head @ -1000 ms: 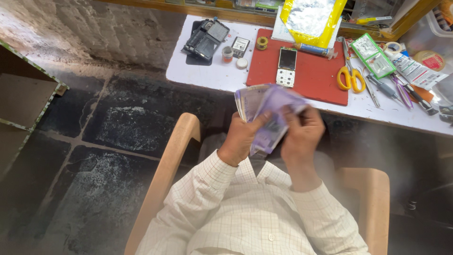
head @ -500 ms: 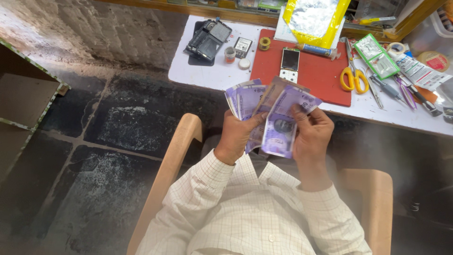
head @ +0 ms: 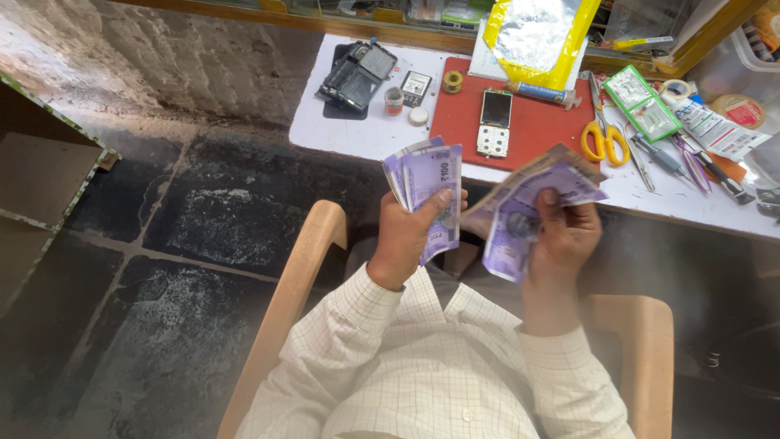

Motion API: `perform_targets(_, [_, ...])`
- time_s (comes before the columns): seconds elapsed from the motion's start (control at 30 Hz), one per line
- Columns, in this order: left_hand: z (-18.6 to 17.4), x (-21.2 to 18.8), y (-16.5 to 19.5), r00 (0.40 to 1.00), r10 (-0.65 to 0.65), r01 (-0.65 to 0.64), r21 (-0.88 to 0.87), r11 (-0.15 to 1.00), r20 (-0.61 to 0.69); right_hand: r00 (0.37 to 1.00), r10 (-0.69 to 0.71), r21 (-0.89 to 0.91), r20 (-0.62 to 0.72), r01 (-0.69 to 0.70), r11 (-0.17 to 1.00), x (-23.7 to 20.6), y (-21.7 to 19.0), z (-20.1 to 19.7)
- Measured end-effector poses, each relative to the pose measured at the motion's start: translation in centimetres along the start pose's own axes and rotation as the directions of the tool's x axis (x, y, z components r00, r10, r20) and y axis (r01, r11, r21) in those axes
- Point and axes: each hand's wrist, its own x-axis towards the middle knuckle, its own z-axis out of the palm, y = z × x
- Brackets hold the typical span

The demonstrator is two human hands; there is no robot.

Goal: The person uses a soldering iron to work on a small circuit board with a display, then wipes the board with a toothbrush. They apply a substance from a syringe onto a white plastic piece and attach it to the circuit board. Finally, the person counts a stack of purple banknotes.

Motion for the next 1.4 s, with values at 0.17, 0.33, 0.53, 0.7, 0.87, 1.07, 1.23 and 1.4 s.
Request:
perform_targets(0.17, [-0.6,0.1,-0.9,0.997,0.059,-0.063,0.103,0.993,0.041,0.964,0.197,-0.212,0.180,-0.158,0.964,-0.8,0.2,0.3])
perform_targets(0.33, [-0.4,0.0,-1.0,0.998,0.060,-0.060,0.085,0.995,0.010,0.983,0.126,-0.007,0.132,-0.127,0.992,-0.7,1.1,1.9])
perform_targets(0.53, [-0.8,0.0,0.2,1.000,-0.005,0.005,0.058,0.998,0.001,0.977,0.160,-0.001,0.142,-0.161,0.987,-0.3,-0.1,1.4])
perform_targets(0.7, [-0.6,0.0,-0.4,0.994,0.101,-0.106,0.134,0.985,0.045,0.956,0.212,0.021,0.205,-0.221,0.975,-0.9,1.3,2.8])
perform_targets(0.87, [-1.4,0.3,0.1,1.000,-0.018,0.018,0.036,0.999,-0.018,0.989,0.071,0.064,0.128,-0.080,0.995,0.0,0.0,1.2])
perform_targets(1.07, [-0.6,0.3,-0.3,0.998,0.064,-0.060,0.134,0.989,-0.022,0.915,0.327,-0.168,0.237,-0.293,0.941,-0.7,2.1,2.2])
perform_targets(1.23, [-1.4,0.2,0.3,0.999,-0.042,0.042,-0.005,0.999,-0.005,0.980,0.164,0.131,0.115,-0.179,0.975,0.2,1.4,0.8])
perform_targets(1.4, [-0.9,0.0,-0.1,0.996,0.086,-0.086,0.182,0.980,0.008,0.925,0.302,-0.144,0.230,-0.275,0.951,-0.4,2.2,1.2])
